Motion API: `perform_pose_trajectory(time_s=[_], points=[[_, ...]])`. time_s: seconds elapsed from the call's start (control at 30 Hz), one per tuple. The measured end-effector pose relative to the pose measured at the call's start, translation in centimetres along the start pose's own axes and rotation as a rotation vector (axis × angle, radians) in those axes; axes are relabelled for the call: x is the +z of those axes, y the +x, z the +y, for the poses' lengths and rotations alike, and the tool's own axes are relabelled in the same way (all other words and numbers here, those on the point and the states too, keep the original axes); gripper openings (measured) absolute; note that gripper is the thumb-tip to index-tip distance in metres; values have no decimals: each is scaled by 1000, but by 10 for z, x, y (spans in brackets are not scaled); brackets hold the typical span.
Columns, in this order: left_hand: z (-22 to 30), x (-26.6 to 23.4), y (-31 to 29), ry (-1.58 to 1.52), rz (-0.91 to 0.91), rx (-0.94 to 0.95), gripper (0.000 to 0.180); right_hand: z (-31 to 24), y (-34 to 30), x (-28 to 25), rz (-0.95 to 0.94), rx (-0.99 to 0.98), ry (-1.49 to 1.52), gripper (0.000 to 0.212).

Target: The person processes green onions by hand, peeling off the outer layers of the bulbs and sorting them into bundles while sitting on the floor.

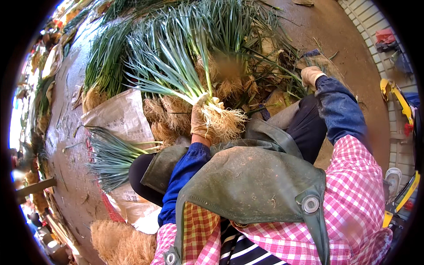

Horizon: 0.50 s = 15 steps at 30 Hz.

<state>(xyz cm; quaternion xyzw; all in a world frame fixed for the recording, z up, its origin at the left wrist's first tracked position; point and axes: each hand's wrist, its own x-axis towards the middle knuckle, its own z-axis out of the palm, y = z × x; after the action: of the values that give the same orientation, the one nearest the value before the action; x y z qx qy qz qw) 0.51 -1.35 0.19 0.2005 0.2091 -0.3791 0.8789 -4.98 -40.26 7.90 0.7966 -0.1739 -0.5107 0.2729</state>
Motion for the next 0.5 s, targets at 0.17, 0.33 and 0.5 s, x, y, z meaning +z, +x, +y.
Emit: perform_pose_trajectory(time_s=[0.17,0.33,0.5], points=[[2,8,-16,26,-24,-39,17,-94,-23,-68,322,-515,1058,64],[-10,19,-38,68,-54,-129,24,-225,-7,-104,-43,-998,1896,51],[-8,-21,-21,210,104,-21,15,-280,-16,-94,-126,-1087,1935,35]])
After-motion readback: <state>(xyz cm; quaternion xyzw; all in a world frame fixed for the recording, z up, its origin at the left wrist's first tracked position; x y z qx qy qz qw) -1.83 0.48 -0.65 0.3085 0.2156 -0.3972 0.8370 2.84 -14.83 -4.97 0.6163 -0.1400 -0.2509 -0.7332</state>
